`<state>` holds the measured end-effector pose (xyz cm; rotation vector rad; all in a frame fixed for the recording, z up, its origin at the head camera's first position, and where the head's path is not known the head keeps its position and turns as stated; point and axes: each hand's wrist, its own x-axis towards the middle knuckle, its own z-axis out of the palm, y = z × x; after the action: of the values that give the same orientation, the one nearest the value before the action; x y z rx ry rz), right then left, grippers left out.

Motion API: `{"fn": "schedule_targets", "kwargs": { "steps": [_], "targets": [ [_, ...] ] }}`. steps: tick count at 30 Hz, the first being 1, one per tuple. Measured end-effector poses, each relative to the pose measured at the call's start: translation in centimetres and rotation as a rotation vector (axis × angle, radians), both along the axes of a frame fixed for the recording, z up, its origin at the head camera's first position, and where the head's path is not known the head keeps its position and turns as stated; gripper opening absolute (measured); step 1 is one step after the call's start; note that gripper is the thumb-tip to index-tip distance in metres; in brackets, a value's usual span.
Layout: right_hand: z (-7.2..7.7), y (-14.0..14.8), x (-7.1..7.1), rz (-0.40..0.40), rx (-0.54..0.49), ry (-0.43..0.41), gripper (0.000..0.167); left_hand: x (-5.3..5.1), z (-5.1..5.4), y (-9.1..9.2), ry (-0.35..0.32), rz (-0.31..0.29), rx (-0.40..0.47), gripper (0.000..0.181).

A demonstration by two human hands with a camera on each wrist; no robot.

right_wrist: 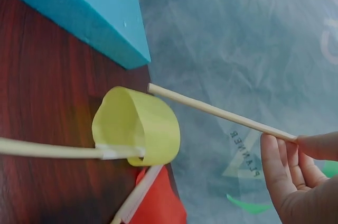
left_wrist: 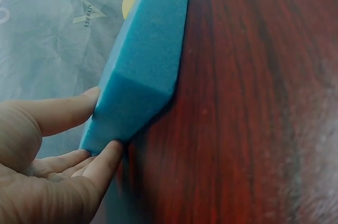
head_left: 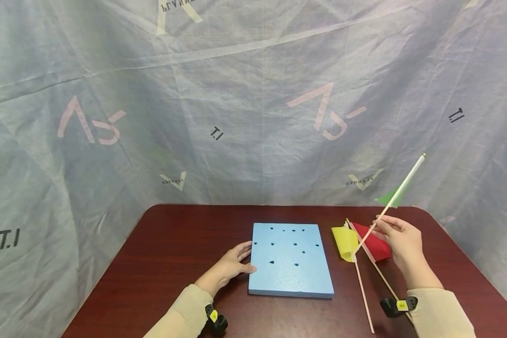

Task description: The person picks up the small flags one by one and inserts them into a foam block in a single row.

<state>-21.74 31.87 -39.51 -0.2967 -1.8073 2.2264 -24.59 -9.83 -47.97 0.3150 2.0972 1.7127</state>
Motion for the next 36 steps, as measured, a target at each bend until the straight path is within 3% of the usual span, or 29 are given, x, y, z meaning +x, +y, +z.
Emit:
{"fn": "schedule_targets", "kwargs": {
  "steps": [7, 14, 21, 27, 36],
  "targets": [
    [0.1, -1.2, -0.7, -0.013, 0.025, -0.007, 0.02, 0.5, 0.3, 0.2, -0.011, 0.007, 0.018, 0.083],
    [-0.2, -2.2, -1.1, -0.042, 0.024, -0.013, 0.02, 0.3, -0.1, 0.3, -0.011, 0.014, 0.029, 0.082],
    [0.0, -3.7, -1.8, -0.107, 0.002, 0.002, 0.017, 0.3, -0.1, 0.2, -0.014, 0.021, 0.017, 0.081],
    [0.0, -4.9, -2.3, -0.107, -0.017, 0.043, 0.017, 0.5, -0.2, 0.2, -0.011, 0.021, 0.025, 0.08],
    [0.0, -6.3, -2.7, -0.132, -0.034, 0.037, 0.014, 0.4, -0.2, 0.2, -0.005, 0.019, 0.021, 0.079]
  ]
}}
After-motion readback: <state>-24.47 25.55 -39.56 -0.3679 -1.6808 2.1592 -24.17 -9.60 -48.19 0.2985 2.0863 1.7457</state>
